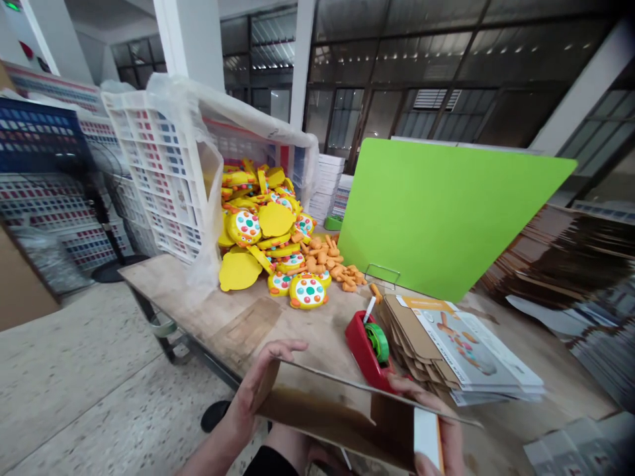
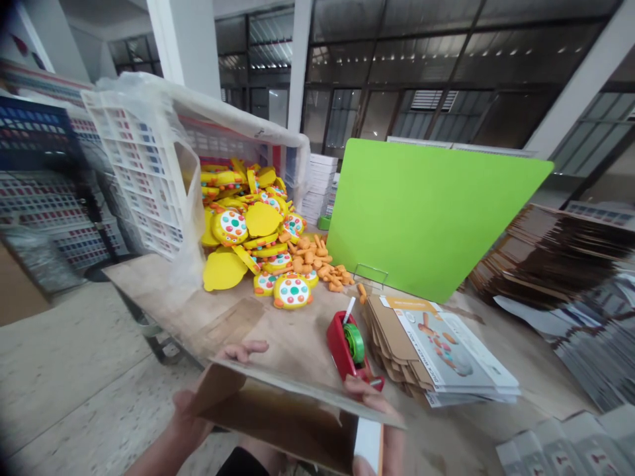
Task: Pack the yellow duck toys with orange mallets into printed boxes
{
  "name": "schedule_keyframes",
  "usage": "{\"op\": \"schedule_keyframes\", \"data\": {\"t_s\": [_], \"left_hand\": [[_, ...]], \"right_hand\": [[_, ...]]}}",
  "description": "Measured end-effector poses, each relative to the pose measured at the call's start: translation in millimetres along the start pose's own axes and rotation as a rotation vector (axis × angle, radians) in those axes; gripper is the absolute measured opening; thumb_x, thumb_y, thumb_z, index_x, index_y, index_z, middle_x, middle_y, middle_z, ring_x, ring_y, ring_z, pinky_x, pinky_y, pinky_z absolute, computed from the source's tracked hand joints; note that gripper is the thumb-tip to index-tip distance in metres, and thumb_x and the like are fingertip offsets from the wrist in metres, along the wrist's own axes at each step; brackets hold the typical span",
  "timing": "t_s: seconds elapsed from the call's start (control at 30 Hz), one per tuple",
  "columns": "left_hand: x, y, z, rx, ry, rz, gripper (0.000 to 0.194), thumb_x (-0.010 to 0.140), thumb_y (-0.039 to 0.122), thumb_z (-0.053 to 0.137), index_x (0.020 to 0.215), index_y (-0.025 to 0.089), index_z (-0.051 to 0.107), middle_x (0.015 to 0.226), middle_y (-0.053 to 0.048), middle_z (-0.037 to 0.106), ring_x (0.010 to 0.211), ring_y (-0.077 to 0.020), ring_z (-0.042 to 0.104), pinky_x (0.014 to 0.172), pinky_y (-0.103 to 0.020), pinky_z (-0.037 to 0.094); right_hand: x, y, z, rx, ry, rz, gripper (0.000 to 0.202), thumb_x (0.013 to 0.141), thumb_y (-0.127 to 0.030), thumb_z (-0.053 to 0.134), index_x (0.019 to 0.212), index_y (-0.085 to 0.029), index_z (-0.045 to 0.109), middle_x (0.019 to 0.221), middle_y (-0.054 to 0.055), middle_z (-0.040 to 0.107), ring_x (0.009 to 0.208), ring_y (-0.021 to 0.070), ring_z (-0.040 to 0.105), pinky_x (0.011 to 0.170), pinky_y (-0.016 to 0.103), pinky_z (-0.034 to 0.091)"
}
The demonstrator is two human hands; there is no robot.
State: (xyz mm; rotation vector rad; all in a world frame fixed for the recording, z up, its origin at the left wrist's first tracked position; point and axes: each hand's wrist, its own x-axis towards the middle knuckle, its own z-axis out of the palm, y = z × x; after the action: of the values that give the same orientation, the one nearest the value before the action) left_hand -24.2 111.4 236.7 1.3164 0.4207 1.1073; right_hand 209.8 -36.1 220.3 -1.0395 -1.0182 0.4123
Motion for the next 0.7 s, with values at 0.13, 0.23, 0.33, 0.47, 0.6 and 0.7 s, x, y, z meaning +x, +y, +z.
{"op": "schedule_keyframes", "data": {"t_s": [0.13, 0.23, 0.33, 0.47, 0.6, 0.7], "left_hand": [[7, 10, 0.9, 0.037, -0.046, -0.196, 0.061, 0.073, 0.072, 0.072, 0.111, 0.024, 0.07, 0.137, -0.011, 0.064, 0.137, -0.0409, 0.048, 0.108, -0.049, 0.045], [9, 5, 3.1, 0.058, 0.07, -0.448, 0.063, 0.075, 0.051, 0.074, 0.13, 0.023, 0.064, 0.142, -0.01, 0.061, 0.142, -0.0387, 0.044, 0.113, -0.05, 0.04], [16, 8, 7.3, 0.076, 0.045, -0.42, 0.064, 0.077, 0.035, 0.066, 0.139, 0.022, 0.057, 0.142, -0.008, 0.062, 0.137, -0.0344, 0.05, 0.115, -0.05, 0.038], [26, 25, 1.5, 0.316, -0.08, -0.223, 0.045, 0.086, 0.029, 0.061, 0.131, 0.024, 0.064, 0.135, -0.007, 0.067, 0.126, -0.0308, 0.061, 0.11, -0.048, 0.046], [27, 37, -17.8, 0.645, -0.286, 0.04, 0.027, 0.09, 0.037, 0.071, 0.115, 0.03, 0.077, 0.127, -0.006, 0.074, 0.127, -0.0295, 0.062, 0.115, -0.046, 0.042], [23, 41, -25.6, 0.762, -0.425, 0.134, 0.052, 0.081, 0.046, 0.081, 0.131, 0.035, 0.069, 0.134, -0.008, 0.07, 0.133, -0.0322, 0.058, 0.117, -0.051, 0.039]], "right_hand": [[1, 26, -17, 0.028, -0.034, 0.147, 0.042, 0.092, -0.043, 0.059, 0.133, -0.037, 0.055, 0.133, 0.008, 0.066, 0.114, 0.0312, 0.069, 0.085, 0.046, 0.062], [3, 49, -30, 0.078, -0.046, 0.249, 0.044, 0.093, -0.036, 0.06, 0.136, -0.041, 0.053, 0.133, 0.004, 0.069, 0.111, 0.0286, 0.072, 0.079, 0.041, 0.064], [13, 47, -26, 0.093, -0.061, 0.306, 0.052, 0.091, -0.035, 0.062, 0.141, -0.038, 0.049, 0.144, 0.005, 0.061, 0.126, 0.0314, 0.063, 0.09, 0.047, 0.061], [26, 25, -11, 0.098, -0.044, 0.269, 0.041, 0.087, -0.034, 0.068, 0.127, -0.035, 0.06, 0.134, 0.008, 0.068, 0.121, 0.0286, 0.067, 0.092, 0.043, 0.06], [33, 6, -21, -0.256, -0.134, -0.013, 0.02, 0.088, -0.027, 0.069, 0.108, -0.029, 0.069, 0.125, 0.009, 0.072, 0.118, 0.0259, 0.068, 0.092, 0.038, 0.059], [40, -9, -36, -0.62, -0.353, -0.312, 0.031, 0.087, -0.025, 0.067, 0.118, -0.029, 0.07, 0.127, 0.011, 0.071, 0.119, 0.0293, 0.067, 0.097, 0.044, 0.058]]}}
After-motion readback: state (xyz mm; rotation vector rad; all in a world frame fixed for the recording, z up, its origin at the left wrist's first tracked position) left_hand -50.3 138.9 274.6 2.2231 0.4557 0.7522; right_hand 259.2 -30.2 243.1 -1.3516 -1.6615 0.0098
